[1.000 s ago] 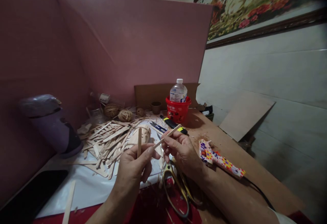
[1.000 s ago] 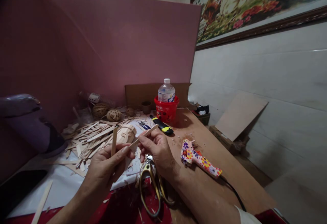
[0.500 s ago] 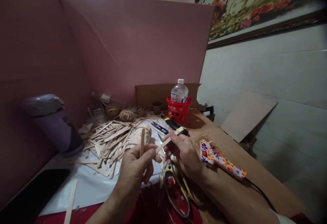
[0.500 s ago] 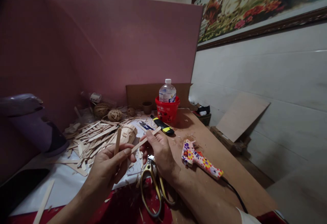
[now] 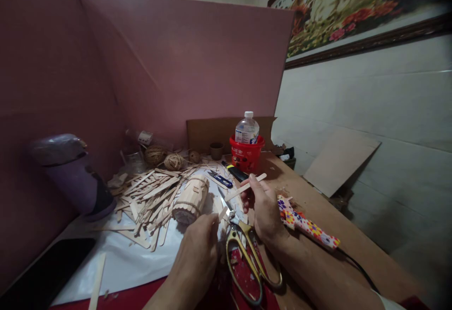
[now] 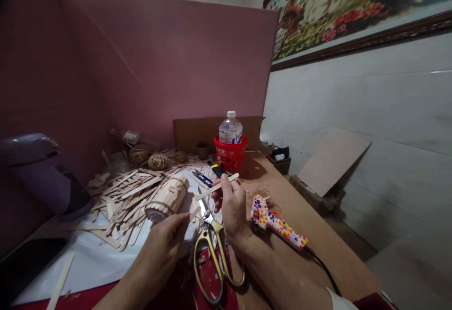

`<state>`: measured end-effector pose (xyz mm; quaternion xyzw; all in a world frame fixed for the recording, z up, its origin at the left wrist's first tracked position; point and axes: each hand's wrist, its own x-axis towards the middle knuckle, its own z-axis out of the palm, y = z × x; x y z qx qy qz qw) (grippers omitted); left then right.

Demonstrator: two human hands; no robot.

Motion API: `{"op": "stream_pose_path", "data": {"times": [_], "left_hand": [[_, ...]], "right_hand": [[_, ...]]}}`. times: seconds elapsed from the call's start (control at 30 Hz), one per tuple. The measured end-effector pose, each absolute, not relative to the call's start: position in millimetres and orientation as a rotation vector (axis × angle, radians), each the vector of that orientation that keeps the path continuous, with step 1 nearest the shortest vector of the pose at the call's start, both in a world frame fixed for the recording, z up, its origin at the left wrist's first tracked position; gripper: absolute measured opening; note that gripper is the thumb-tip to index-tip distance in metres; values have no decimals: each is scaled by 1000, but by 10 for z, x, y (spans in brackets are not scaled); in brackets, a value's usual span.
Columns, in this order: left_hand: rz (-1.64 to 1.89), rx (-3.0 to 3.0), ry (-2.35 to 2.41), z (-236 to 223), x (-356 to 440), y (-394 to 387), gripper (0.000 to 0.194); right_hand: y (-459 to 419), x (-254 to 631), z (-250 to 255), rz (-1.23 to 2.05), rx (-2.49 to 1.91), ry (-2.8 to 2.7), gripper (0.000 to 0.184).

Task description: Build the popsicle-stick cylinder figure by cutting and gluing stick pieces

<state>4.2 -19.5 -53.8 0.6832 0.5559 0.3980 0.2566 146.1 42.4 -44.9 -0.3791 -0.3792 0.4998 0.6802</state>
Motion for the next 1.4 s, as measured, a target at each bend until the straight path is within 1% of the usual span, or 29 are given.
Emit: {"op": "stream_pose_path", "data": {"times": [0.13,0.23,0.33,0.43,0.53,0.7,0.83,0.93,1.03,1.23,1.4], "left_hand": [[969,2128,1640,-581,58,-232,25],[1088,2163,1606,-522,56,-257,22],[1329,1888,1531,-436,58,-269,14],[1351,1577,1291,-393,70,-256,13],[1288,1333,1105,-404,76,-224,19],[1174,1032,1065,-376,80,-185,40],[1164,974,1086,-320,89,-176,40],[1209,1017,1113,-331,79,-172,37],[1270,1164,1175,-376,49,-178,28],[1384,1529,1337,-421,-9,-210,11],[1427,1733,1352,-401,-33,-220,11]], "right_hand": [[397,1435,-443,1119,-856,-914,41],[357,1427,-429,1134,-835,-995,41],[287,1414,-418,1258,-816,-1152,40],[210,1382,-424,1390,-779,-1324,39],[190,1357,-442,1428,-742,-1373,37],[337,1404,-456,1311,-765,-1078,32],[399,1427,-440,1292,-740,-961,32],[345,1390,-443,1427,-738,-1050,33],[290,1358,-463,1519,-736,-1186,33],[299,1387,-436,1492,-649,-1261,29],[292,1391,-401,1442,-639,-1235,28]]}}
